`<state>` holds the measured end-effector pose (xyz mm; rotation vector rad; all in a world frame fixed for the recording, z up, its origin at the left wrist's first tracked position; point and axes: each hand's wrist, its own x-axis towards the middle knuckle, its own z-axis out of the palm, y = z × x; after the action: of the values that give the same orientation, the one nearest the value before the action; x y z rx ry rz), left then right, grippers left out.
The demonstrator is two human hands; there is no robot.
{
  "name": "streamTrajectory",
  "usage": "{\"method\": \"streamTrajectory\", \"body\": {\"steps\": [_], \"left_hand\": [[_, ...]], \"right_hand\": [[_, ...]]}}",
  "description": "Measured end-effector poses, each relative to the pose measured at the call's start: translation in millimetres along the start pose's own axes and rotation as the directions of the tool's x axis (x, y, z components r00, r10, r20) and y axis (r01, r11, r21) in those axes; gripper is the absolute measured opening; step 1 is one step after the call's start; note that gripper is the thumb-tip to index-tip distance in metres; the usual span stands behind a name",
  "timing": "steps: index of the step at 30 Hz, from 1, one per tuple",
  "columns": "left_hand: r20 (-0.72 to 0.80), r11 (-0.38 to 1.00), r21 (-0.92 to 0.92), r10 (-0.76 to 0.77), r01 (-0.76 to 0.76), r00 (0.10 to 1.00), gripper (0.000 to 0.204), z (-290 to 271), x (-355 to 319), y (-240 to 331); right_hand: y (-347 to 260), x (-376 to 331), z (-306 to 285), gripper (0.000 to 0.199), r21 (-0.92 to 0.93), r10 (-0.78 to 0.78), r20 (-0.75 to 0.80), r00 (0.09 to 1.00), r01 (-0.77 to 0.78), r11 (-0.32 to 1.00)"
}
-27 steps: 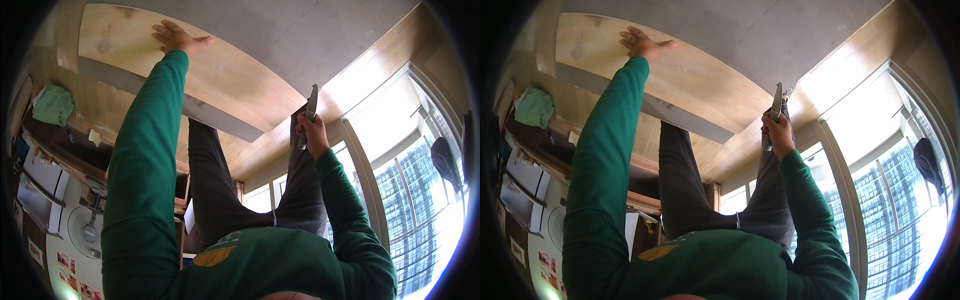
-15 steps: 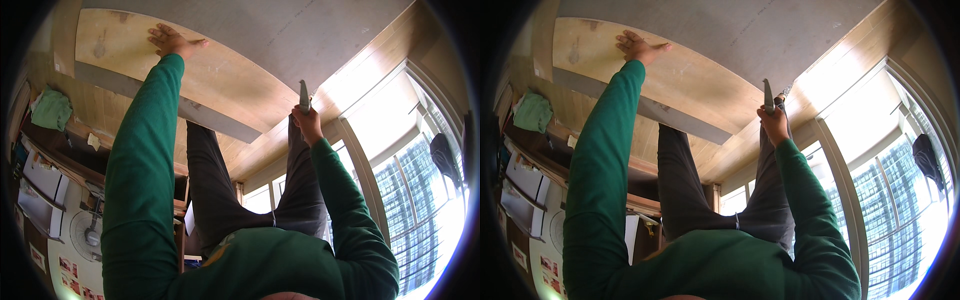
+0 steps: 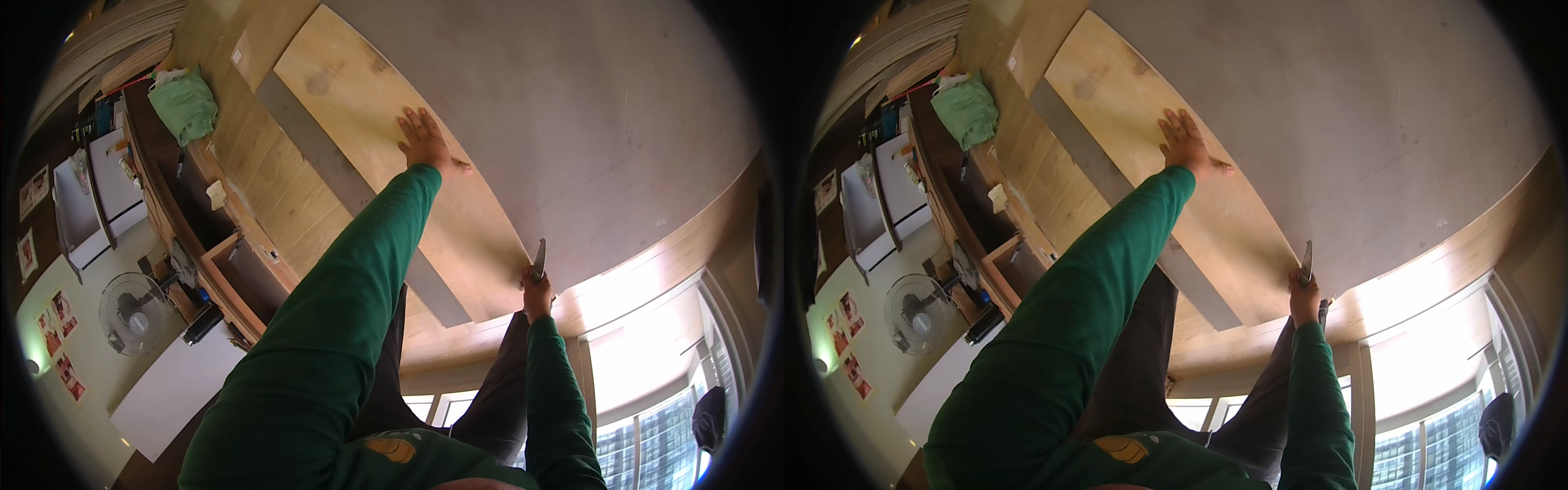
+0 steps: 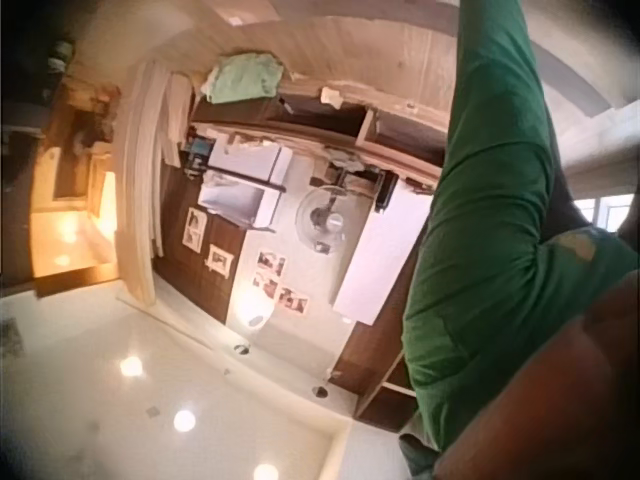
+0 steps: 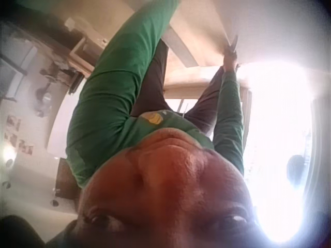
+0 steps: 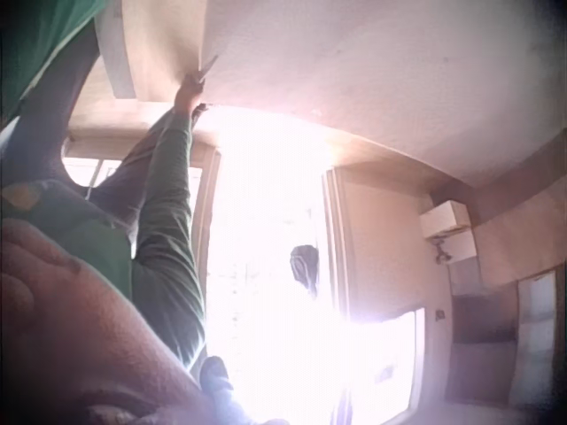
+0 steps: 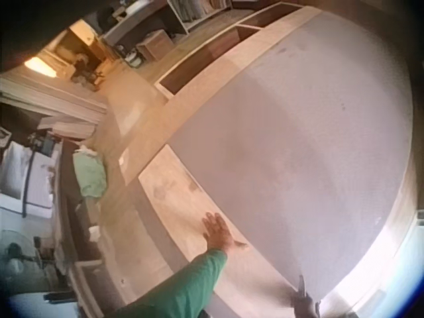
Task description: The person uses a utility knife to cut a thin board placed on top of another surface and then carries the board away.
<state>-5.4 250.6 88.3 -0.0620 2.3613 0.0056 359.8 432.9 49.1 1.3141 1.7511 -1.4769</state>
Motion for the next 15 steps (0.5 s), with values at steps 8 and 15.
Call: {"method": "streamTrajectory", "body": {"steps": [8,15], "left_hand": [[-0.02,0.995,-0.045,0.089,-0.09,0.996,0.145,-25.6,10.6,-31.2],[-0.137,0.999,0.042,0.022,-0.016,0.99,0.146,-135.5,114.5,-103.7]], "right_hand": [[-79.8,-31.7,-14.4,0.021,0.132,0.145,0.087,0.986,-0.155,0.979],[-88.0,-62.8,-0.2,0.024,0.059,0.161,0.196,0.967,-0.175,0.983]]}}
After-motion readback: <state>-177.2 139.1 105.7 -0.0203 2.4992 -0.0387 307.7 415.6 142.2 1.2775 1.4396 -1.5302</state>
